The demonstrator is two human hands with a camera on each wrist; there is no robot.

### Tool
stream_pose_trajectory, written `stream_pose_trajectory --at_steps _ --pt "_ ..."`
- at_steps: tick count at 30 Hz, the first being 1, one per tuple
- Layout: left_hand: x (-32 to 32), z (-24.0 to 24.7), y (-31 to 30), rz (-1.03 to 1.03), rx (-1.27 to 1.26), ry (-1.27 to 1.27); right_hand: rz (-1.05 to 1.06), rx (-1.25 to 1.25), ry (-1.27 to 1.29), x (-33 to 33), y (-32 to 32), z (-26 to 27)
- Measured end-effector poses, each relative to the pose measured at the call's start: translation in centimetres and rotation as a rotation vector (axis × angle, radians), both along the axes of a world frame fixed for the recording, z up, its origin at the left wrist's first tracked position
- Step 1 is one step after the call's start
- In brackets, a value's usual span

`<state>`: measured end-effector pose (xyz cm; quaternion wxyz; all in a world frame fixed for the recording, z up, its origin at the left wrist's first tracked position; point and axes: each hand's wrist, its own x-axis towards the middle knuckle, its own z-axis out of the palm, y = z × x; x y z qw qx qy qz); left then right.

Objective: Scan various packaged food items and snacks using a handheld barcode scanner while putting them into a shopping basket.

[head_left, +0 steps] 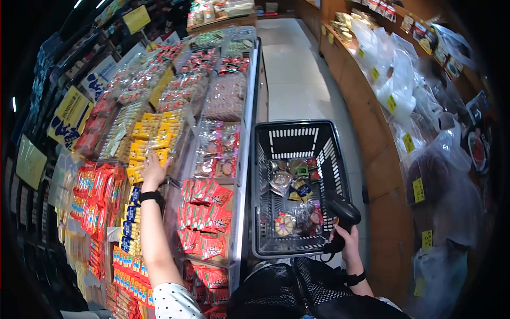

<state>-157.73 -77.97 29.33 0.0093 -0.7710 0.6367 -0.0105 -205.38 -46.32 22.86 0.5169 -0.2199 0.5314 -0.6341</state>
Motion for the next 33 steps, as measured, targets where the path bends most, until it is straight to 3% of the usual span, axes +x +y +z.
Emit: stream_pose_trajectory --at_steps 2,5,6,9,12,14,16,17,18,22,24,26,33 --pt "0.2 -0.4 0.7 0.051 -0.042 0.019 0.000 -0.001 0.003 -0.5 -0.4 -0.3" --pt "0.5 -1.9 0.7 0.384 -0.662 0.256 -0.023 0.033 0.005 -1.3 0.3 -0.7" --pt "0.8 -2.5 0.3 0.538 -0.734 0.369 -0.070 0.048 0.001 -1.3 0.8 -0.6" --pt "3.0 -1.6 1.2 0.849 -0.491 0.422 -0.057 0.062 0.031 -1.5 1.2 -0.8" --pt "4.9 -1.0 2.6 0.754 -0.466 0.268 -0.083 0.053 0.036 -1.1 1.0 -0.7" --pt "6.4 -0.5 2.8 0.800 -0.355 0.344 -0.066 0.042 0.046 -0.6 0.7 -0.5" --pt "11.3 -1.6 2.7 0.469 -0.132 0.701 -0.096 0.042 0.032 0.0 0.4 -0.4" --pt "11.1 -2.2 3.2 0.479 -0.254 0.563 -0.087 0.038 0.051 0.2 0.3 -0.5" --pt "11.7 -1.9 3.8 0.440 -0.156 0.453 -0.077 0.035 0.050 0.6 0.1 -0.4" --pt "10.8 -0.7 5.3 0.620 -0.150 0.344 -0.066 -0.002 0.049 2.0 -0.6 -0.3" --pt "9.8 0.6 5.8 0.512 -0.019 0.190 -0.026 0.022 0.124 2.6 -1.1 0.0" --pt "9.4 0.9 5.3 0.460 0.093 0.218 -0.023 0.025 0.126 3.2 -1.4 0.3" --pt "9.9 -1.1 3.2 0.398 -0.065 0.196 0.014 -0.002 0.192 4.0 -2.1 0.1"
